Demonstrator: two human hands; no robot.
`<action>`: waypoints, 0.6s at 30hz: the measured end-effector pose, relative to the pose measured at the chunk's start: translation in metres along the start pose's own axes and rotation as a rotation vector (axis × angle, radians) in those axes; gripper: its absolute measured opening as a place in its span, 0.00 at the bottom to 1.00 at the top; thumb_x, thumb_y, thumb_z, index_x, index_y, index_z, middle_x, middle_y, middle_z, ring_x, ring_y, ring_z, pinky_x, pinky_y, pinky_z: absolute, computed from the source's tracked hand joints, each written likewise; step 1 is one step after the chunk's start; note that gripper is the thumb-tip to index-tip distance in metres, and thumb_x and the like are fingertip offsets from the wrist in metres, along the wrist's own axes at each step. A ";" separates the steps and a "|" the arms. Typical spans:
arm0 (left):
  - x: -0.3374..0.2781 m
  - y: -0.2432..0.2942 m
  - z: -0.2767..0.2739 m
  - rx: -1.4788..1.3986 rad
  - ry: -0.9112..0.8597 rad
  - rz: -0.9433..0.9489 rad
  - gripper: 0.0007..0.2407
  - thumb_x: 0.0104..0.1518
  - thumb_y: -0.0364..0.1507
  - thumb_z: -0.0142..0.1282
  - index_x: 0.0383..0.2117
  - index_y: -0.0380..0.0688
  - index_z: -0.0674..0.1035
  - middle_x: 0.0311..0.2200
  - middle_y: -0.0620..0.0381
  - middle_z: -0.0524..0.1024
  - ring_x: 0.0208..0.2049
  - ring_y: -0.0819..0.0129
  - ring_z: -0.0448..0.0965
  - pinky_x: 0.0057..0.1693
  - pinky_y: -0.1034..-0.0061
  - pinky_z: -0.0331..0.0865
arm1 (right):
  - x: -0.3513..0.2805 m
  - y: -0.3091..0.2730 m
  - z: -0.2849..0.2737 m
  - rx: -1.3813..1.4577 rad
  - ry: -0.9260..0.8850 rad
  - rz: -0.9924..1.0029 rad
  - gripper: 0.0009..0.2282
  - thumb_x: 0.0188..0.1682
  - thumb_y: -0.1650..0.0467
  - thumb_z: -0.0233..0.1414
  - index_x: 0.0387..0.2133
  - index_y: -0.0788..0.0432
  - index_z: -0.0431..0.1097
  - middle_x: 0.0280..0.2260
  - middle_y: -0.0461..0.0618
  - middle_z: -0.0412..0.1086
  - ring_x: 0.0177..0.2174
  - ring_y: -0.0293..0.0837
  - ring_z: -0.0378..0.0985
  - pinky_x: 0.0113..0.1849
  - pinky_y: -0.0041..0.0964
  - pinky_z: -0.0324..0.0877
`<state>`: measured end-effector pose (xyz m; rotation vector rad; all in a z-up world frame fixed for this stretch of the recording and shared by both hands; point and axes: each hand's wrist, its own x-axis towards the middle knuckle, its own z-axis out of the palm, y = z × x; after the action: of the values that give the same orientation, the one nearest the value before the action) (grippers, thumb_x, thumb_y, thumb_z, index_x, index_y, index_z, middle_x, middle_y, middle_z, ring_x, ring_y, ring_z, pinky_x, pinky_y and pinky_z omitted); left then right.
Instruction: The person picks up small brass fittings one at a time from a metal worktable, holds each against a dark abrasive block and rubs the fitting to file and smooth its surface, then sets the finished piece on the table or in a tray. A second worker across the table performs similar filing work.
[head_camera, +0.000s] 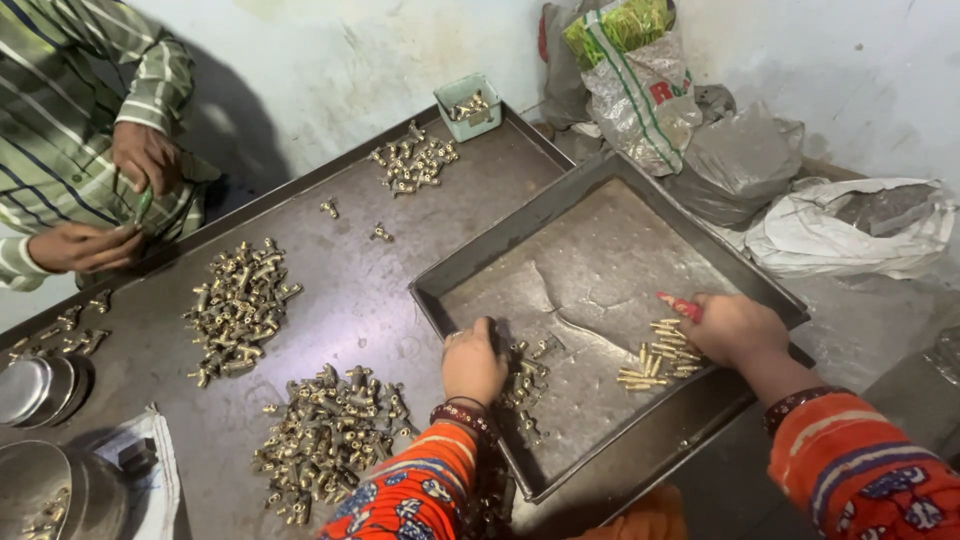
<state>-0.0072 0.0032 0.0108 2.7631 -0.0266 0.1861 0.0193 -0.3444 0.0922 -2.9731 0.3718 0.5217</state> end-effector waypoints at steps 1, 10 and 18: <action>0.000 0.001 -0.001 0.000 0.000 0.000 0.18 0.45 0.30 0.65 0.42 0.42 0.75 0.35 0.46 0.80 0.42 0.49 0.78 0.55 0.60 0.66 | 0.000 0.000 0.000 0.000 0.000 0.000 0.19 0.47 0.55 0.51 0.51 0.40 0.73 0.49 0.50 0.76 0.49 0.56 0.78 0.50 0.51 0.73; -0.001 0.001 -0.004 -0.037 0.015 -0.005 0.20 0.43 0.30 0.66 0.43 0.43 0.75 0.36 0.46 0.80 0.43 0.50 0.78 0.55 0.60 0.65 | -0.001 0.000 0.001 -0.010 0.018 0.003 0.19 0.49 0.54 0.50 0.52 0.40 0.74 0.49 0.50 0.76 0.49 0.55 0.79 0.50 0.50 0.73; -0.001 0.002 -0.006 -0.040 -0.002 -0.016 0.19 0.44 0.29 0.66 0.44 0.43 0.74 0.36 0.46 0.80 0.43 0.50 0.78 0.55 0.60 0.65 | -0.006 -0.003 -0.005 0.010 -0.004 0.018 0.20 0.48 0.54 0.51 0.54 0.39 0.71 0.50 0.49 0.75 0.50 0.54 0.77 0.50 0.50 0.73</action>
<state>-0.0091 0.0036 0.0170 2.7232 -0.0088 0.1768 0.0164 -0.3404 0.0991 -2.9615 0.4004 0.5260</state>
